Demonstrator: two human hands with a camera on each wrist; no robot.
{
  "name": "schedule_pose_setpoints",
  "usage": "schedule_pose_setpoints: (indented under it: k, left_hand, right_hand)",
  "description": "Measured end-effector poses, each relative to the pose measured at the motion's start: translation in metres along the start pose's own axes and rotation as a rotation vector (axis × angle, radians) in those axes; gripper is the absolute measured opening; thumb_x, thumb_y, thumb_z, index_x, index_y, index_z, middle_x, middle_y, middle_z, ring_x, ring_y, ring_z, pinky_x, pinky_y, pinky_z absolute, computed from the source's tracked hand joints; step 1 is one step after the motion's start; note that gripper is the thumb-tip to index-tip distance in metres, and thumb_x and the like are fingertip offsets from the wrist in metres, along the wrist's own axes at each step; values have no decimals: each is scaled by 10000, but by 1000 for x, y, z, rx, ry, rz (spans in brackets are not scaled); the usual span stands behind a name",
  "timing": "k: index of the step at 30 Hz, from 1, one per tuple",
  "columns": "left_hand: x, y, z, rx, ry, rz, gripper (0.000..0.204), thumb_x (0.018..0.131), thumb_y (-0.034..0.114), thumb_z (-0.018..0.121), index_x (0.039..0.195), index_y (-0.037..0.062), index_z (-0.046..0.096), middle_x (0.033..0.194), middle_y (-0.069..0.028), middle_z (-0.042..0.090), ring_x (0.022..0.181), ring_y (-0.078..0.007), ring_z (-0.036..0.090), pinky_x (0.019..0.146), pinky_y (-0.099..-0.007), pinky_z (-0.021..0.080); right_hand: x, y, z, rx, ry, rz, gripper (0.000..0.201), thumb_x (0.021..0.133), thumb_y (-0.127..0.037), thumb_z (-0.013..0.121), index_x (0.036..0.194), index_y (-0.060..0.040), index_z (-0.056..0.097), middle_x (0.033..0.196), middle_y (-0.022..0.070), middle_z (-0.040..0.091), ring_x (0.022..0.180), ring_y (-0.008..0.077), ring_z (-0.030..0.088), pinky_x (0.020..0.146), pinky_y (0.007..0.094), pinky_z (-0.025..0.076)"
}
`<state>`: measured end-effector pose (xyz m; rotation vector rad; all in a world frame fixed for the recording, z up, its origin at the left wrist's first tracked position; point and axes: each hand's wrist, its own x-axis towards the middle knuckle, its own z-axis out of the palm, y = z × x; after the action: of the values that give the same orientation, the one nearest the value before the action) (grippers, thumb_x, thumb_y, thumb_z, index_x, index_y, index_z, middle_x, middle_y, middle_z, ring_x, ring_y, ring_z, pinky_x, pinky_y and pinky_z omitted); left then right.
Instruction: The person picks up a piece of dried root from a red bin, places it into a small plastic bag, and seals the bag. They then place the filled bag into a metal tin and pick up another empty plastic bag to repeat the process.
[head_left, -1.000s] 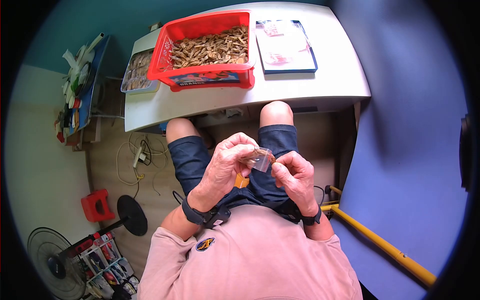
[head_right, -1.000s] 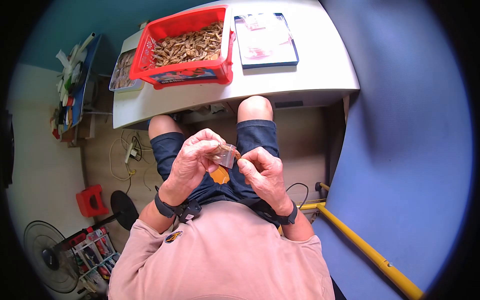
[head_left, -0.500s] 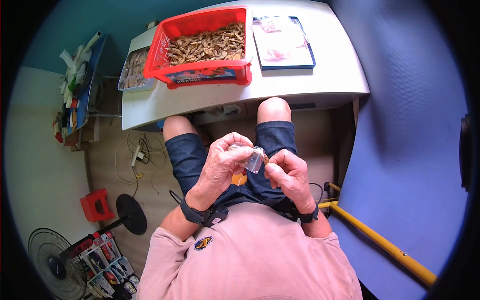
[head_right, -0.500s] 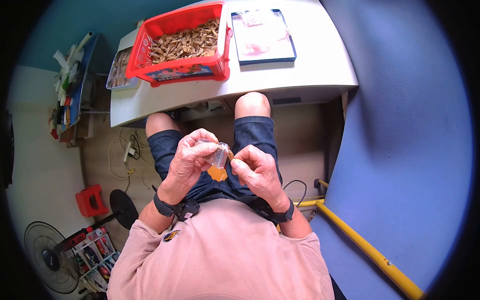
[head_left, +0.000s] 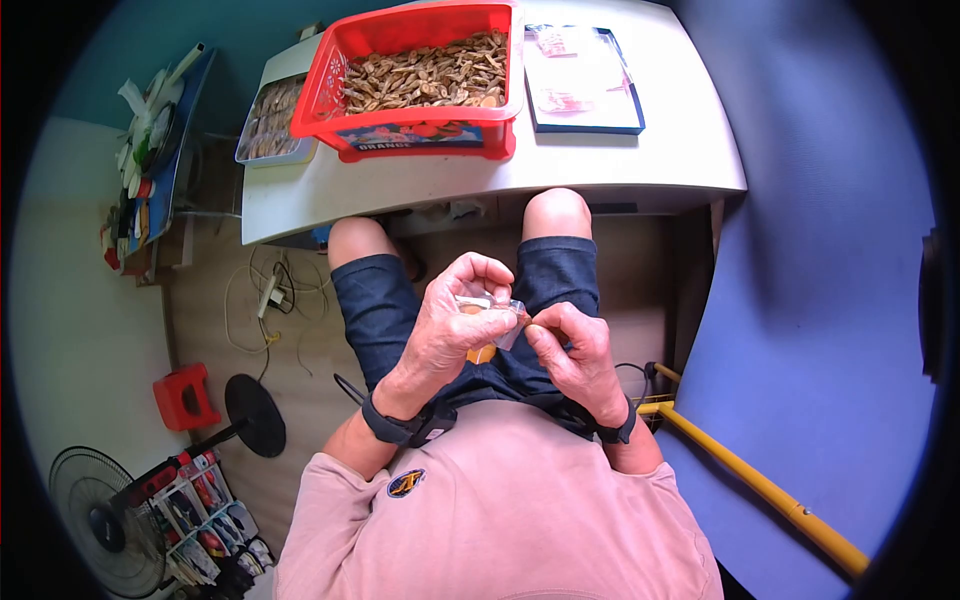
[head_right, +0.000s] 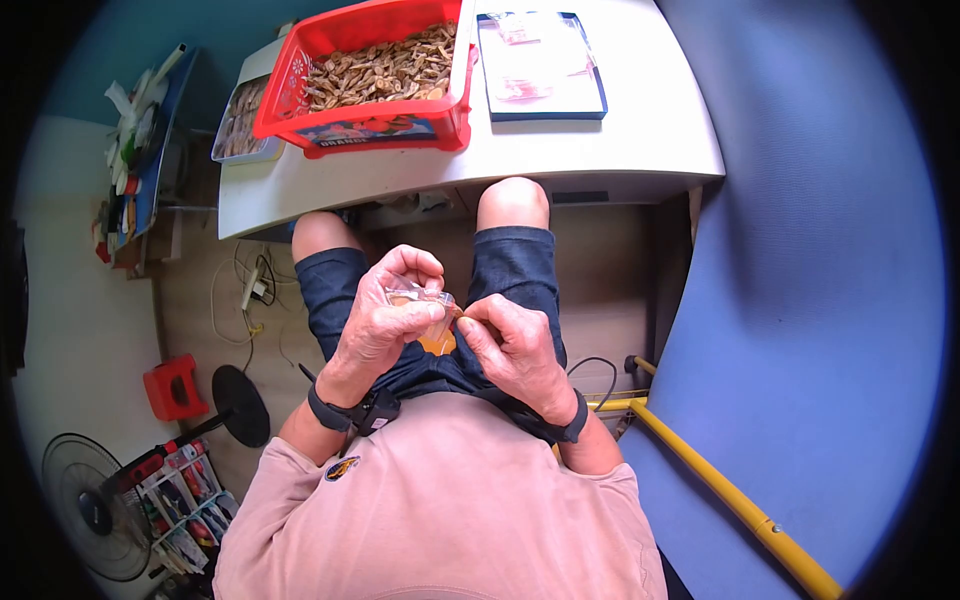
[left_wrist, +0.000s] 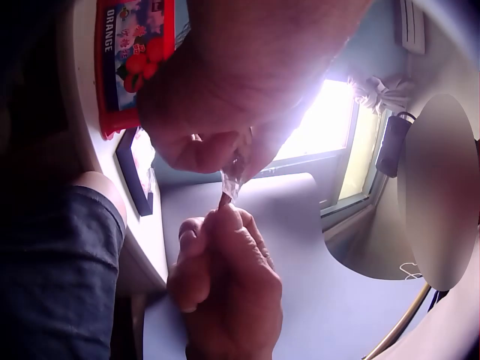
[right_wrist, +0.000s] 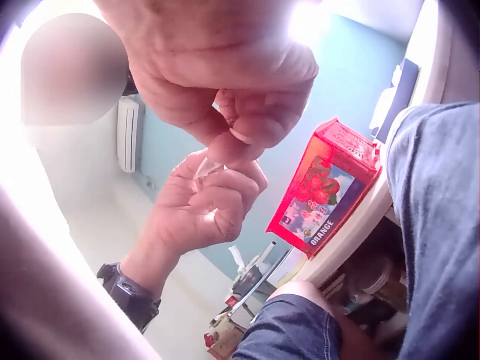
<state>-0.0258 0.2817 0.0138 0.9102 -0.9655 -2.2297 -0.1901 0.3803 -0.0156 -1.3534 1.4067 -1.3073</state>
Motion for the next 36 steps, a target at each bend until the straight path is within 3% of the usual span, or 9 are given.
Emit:
schedule_pose_setpoints:
  k: [2, 4, 7, 9, 15, 17, 21, 33, 36]
  left_hand:
    - [-1, 0, -2, 12, 3, -8, 431, 760, 32, 786, 1123, 27, 554, 906, -18, 585, 831, -95, 615, 757, -243, 525]
    - [-2, 0, -3, 27, 3, -16, 440, 758, 35, 785, 1129, 25, 550, 907, -20, 587, 821, -95, 614, 752, -240, 523]
    - [-3, 0, -2, 74, -19, -28, 454, 753, 42, 785, 1136, 20, 542, 914, -22, 591, 825, -93, 608, 723, -238, 521]
    - [-4, -2, -1, 76, -14, -15, 475, 746, 59, 802, 1144, 29, 544, 912, -16, 577, 762, -53, 547, 574, -166, 423]
    - [-5, -8, -5, 64, -93, -30, 553, 728, 71, 839, 1187, 28, 534, 917, -17, 574, 793, -68, 561, 649, -201, 483]
    - [-8, -5, -3, 62, -104, -75, 572, 725, 74, 848, 1198, 28, 532, 924, -20, 573, 797, -70, 563, 669, -212, 496]
    - [-8, -4, -3, 81, -144, -117, 599, 731, 85, 863, 1225, 26, 528, 945, -28, 573, 808, -77, 570, 696, -227, 515]
    - [-3, -13, -6, 132, -256, -114, 650, 786, 82, 835, 1320, 18, 471, 958, -19, 565, 848, -68, 565, 732, -220, 506]
    - [-4, -10, -5, 101, -261, -158, 670, 782, 79, 836, 1333, 18, 459, 966, -18, 557, 825, -65, 560, 678, -203, 481]
  right_hand:
    - [-1, -2, 0, -28, -18, -46, 76, 937, -40, 654, 899, 10, 613, 677, 19, 592, 555, 59, 535, 487, 234, 419]
    - [-5, -6, 0, 251, -83, 204, 84, 928, -41, 665, 897, 15, 611, 670, 41, 593, 552, 78, 544, 494, 249, 428]
    - [-8, -6, 7, 313, -26, 312, 92, 922, -41, 670, 890, 20, 608, 669, 49, 590, 546, 90, 545, 495, 258, 431]
    - [-8, -3, 10, 150, -30, 208, 86, 916, -37, 670, 886, 15, 609, 679, 69, 606, 541, 126, 576, 500, 273, 452]
    - [-3, -6, 10, -253, 57, -206, 85, 895, -36, 678, 876, 7, 607, 703, 138, 636, 582, 248, 649, 539, 319, 505]
    - [-4, -6, 5, 0, -158, 13, 99, 900, -53, 684, 870, 2, 607, 700, 138, 645, 585, 237, 655, 538, 318, 502]
    - [-8, -2, 1, 227, -206, 240, 174, 920, -128, 712, 877, 6, 609, 665, 48, 619, 568, 81, 562, 517, 258, 451]
    - [-14, -3, 18, 515, 143, 207, 160, 853, -54, 775, 950, 5, 661, 847, 20, 637, 666, 16, 535, 555, 202, 430]
    - [-12, 5, 7, 237, 22, 51, 168, 823, -13, 774, 958, 10, 677, 814, 16, 631, 646, 24, 532, 557, 199, 427]
